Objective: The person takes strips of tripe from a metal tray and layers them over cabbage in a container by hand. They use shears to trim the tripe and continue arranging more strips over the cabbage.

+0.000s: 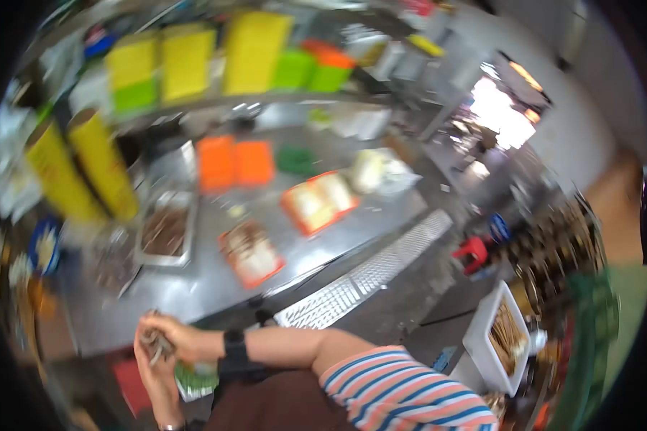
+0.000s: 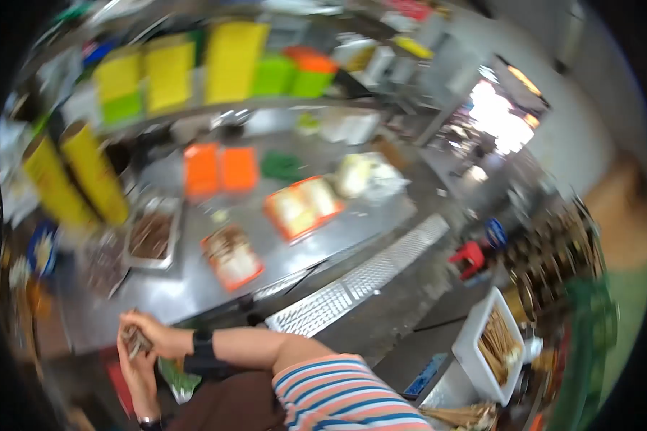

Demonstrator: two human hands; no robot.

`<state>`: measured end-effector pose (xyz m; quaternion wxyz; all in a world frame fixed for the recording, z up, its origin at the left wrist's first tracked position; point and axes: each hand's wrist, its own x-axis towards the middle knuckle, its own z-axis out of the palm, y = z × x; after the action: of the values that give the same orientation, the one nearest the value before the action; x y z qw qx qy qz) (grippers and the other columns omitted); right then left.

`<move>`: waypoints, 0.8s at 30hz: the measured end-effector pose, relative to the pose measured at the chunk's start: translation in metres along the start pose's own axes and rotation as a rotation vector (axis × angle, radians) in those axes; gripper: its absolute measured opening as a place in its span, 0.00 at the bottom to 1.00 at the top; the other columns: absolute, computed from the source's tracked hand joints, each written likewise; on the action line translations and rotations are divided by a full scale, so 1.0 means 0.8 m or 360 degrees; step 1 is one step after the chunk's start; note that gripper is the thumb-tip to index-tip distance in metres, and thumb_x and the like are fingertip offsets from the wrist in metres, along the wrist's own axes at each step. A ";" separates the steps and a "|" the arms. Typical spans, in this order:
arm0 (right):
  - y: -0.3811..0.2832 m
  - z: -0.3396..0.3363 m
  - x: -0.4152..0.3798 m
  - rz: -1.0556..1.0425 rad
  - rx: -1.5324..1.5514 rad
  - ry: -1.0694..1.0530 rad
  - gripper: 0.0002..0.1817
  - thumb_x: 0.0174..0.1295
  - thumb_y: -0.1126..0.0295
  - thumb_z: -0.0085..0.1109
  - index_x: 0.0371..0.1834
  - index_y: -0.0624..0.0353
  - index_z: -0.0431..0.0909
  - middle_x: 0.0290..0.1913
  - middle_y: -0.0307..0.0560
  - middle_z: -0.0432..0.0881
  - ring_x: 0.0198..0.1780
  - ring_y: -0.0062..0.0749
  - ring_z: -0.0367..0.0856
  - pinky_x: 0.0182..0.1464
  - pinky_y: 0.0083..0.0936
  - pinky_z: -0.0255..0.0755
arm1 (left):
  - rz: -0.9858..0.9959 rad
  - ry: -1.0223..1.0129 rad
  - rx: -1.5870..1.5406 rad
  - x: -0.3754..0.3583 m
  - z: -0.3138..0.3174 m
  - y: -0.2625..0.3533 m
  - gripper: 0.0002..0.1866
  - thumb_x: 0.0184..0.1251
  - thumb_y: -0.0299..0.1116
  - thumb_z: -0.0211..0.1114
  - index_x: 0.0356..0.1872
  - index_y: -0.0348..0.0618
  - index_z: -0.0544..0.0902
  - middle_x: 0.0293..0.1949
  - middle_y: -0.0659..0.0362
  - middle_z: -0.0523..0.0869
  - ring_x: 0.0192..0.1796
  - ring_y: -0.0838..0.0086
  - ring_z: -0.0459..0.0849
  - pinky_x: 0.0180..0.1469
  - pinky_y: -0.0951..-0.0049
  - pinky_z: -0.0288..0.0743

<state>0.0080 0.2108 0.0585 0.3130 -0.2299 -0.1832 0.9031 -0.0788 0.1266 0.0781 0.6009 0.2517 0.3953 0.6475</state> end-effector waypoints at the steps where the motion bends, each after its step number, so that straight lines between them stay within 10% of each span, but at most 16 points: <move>1: -0.039 -0.007 -0.016 -0.0096 -0.0009 0.0011 0.16 0.69 0.51 0.54 0.35 0.51 0.76 0.31 0.34 0.79 0.32 0.22 0.76 0.35 0.22 0.71 | -0.0125 -0.0166 -0.0211 0.016 -0.003 -0.028 0.33 0.77 0.55 0.48 0.74 0.49 0.59 0.72 0.52 0.65 0.72 0.60 0.66 0.67 0.54 0.69; 6: -0.141 -0.027 -0.059 -0.0663 -0.0351 0.0002 0.14 0.70 0.57 0.53 0.34 0.55 0.76 0.37 0.36 0.78 0.41 0.20 0.74 0.49 0.20 0.69 | -0.0381 -0.0636 -0.0382 0.081 0.081 -0.039 0.31 0.78 0.55 0.45 0.75 0.52 0.59 0.71 0.56 0.66 0.73 0.61 0.65 0.67 0.53 0.70; 8: -0.168 -0.042 -0.068 -0.0823 -0.0592 0.0016 0.13 0.70 0.60 0.54 0.33 0.58 0.75 0.39 0.37 0.77 0.43 0.21 0.74 0.51 0.22 0.69 | -0.0597 -0.0120 -0.0645 0.103 0.126 -0.044 0.30 0.78 0.55 0.45 0.74 0.52 0.60 0.71 0.58 0.67 0.72 0.63 0.68 0.66 0.55 0.71; 14: -0.282 -0.114 -0.112 -0.1530 -0.1730 -0.0027 0.09 0.64 0.68 0.57 0.33 0.63 0.76 0.41 0.47 0.77 0.45 0.38 0.77 0.53 0.30 0.70 | -0.0488 -0.0331 -0.0376 0.175 0.214 -0.097 0.24 0.80 0.46 0.46 0.69 0.47 0.68 0.66 0.60 0.75 0.66 0.71 0.75 0.63 0.68 0.74; 16: -0.301 -0.148 -0.117 -0.1451 -0.1319 0.0105 0.09 0.68 0.67 0.57 0.45 0.60 0.78 0.44 0.42 0.79 0.48 0.31 0.78 0.54 0.30 0.73 | -0.0408 -0.0448 -0.0133 0.197 0.226 -0.105 0.22 0.79 0.43 0.48 0.66 0.43 0.71 0.63 0.58 0.78 0.63 0.71 0.78 0.59 0.67 0.77; 17: -0.326 -0.150 -0.136 -0.0888 -0.0747 0.0089 0.11 0.68 0.65 0.58 0.46 0.60 0.80 0.47 0.43 0.79 0.51 0.28 0.77 0.56 0.27 0.72 | -0.0350 -0.0501 -0.0042 0.198 0.254 -0.098 0.22 0.78 0.41 0.51 0.65 0.41 0.73 0.60 0.57 0.80 0.60 0.70 0.80 0.58 0.65 0.78; 19: -0.358 -0.197 -0.127 -0.1206 -0.1114 0.0058 0.14 0.70 0.65 0.57 0.55 0.58 0.77 0.53 0.42 0.80 0.55 0.27 0.77 0.58 0.26 0.73 | -0.0396 -0.0372 -0.0076 0.212 0.287 -0.092 0.21 0.76 0.37 0.55 0.64 0.40 0.72 0.59 0.51 0.80 0.58 0.63 0.81 0.55 0.57 0.80; 24: -0.434 -0.245 -0.155 -0.0457 -0.0828 0.0137 0.15 0.72 0.61 0.52 0.52 0.59 0.77 0.51 0.46 0.82 0.50 0.29 0.81 0.50 0.29 0.76 | -0.0401 -0.0217 0.0043 0.230 0.335 -0.064 0.21 0.73 0.30 0.60 0.64 0.40 0.72 0.56 0.56 0.81 0.56 0.69 0.82 0.53 0.64 0.81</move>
<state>0.3658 0.4231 0.0984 0.3756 -0.3123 -0.4256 0.7618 0.1380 0.3612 0.1592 0.6994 0.2515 0.3908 0.5430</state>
